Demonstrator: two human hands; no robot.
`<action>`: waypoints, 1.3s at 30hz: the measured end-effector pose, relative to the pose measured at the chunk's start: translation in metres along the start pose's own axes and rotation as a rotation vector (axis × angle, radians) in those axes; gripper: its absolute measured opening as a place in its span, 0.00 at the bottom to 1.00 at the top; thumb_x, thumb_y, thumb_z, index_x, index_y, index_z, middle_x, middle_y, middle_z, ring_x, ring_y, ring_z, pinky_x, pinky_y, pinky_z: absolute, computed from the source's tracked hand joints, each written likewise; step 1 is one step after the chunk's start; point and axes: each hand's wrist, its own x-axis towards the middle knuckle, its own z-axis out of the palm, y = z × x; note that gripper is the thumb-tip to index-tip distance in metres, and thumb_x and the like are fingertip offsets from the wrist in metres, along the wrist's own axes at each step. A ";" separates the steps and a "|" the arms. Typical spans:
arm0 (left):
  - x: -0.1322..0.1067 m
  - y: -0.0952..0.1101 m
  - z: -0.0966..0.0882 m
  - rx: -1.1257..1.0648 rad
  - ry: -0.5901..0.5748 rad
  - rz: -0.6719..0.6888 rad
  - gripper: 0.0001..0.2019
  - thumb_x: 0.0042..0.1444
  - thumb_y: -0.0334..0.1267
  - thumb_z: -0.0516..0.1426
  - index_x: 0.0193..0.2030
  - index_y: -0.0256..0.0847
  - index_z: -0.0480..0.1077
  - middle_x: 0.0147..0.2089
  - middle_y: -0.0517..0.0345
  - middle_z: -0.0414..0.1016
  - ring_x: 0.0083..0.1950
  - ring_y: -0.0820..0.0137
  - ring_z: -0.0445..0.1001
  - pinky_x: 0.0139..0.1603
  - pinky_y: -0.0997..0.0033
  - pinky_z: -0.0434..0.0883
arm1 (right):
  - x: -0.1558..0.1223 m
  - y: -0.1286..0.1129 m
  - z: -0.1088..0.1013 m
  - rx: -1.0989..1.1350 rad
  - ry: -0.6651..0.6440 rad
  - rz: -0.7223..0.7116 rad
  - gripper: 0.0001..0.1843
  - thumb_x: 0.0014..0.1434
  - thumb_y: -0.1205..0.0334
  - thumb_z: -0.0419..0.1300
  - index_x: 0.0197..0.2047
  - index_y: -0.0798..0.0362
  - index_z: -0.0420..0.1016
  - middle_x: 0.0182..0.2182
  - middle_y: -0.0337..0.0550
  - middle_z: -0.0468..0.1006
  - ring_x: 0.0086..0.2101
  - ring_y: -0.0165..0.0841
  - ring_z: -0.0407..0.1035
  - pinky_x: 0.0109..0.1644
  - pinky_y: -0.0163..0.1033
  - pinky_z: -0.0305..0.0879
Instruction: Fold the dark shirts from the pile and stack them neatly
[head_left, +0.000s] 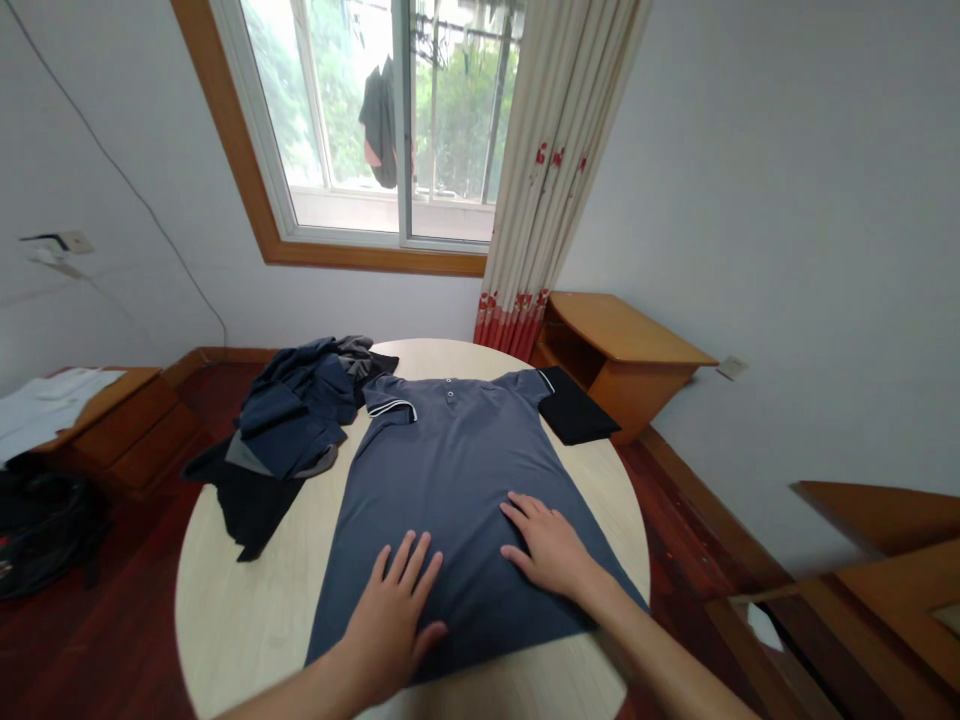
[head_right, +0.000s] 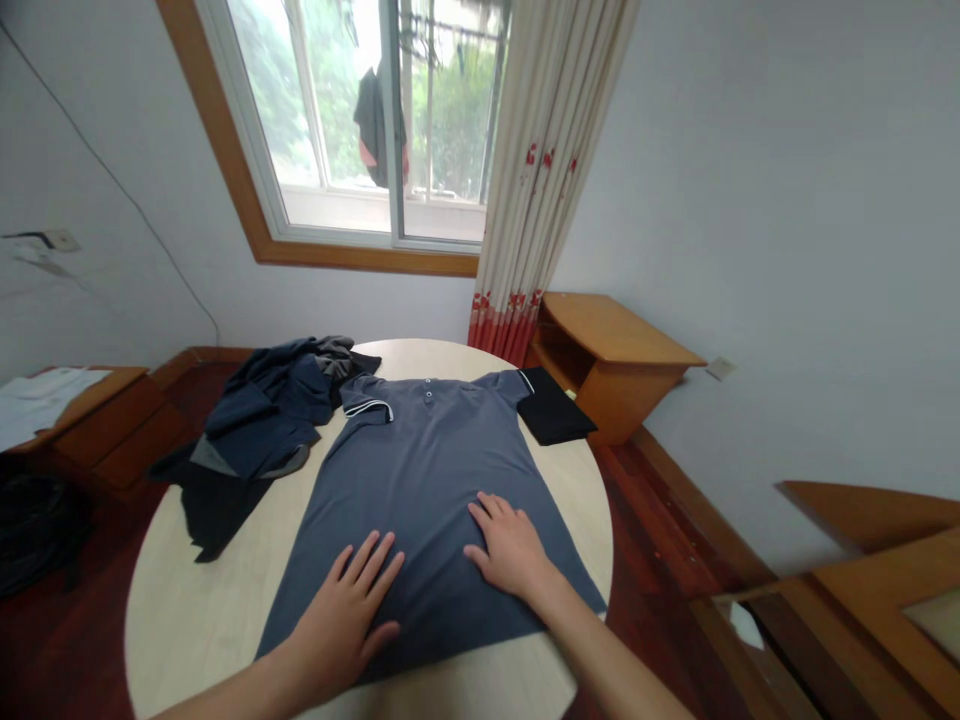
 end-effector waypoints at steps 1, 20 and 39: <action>0.002 0.003 -0.008 -0.020 -0.032 0.002 0.34 0.58 0.62 0.54 0.69 0.50 0.64 0.71 0.43 0.60 0.70 0.42 0.58 0.64 0.38 0.60 | 0.002 -0.003 -0.008 -0.005 -0.049 0.000 0.33 0.59 0.47 0.61 0.65 0.47 0.69 0.66 0.51 0.65 0.63 0.50 0.61 0.63 0.53 0.59; 0.140 -0.146 -0.022 0.035 0.195 -0.249 0.30 0.67 0.54 0.45 0.71 0.45 0.59 0.74 0.49 0.55 0.76 0.54 0.49 0.72 0.43 0.49 | 0.145 0.027 0.026 0.036 0.264 0.139 0.33 0.70 0.45 0.44 0.72 0.51 0.56 0.72 0.48 0.52 0.71 0.38 0.44 0.73 0.52 0.39; 0.111 -0.136 -0.053 0.139 0.258 -0.523 0.36 0.66 0.55 0.45 0.74 0.33 0.52 0.69 0.31 0.61 0.58 0.45 0.71 0.52 0.51 0.71 | 0.089 0.025 0.016 -0.041 0.183 0.297 0.33 0.68 0.46 0.48 0.71 0.54 0.59 0.71 0.50 0.55 0.68 0.45 0.50 0.68 0.54 0.51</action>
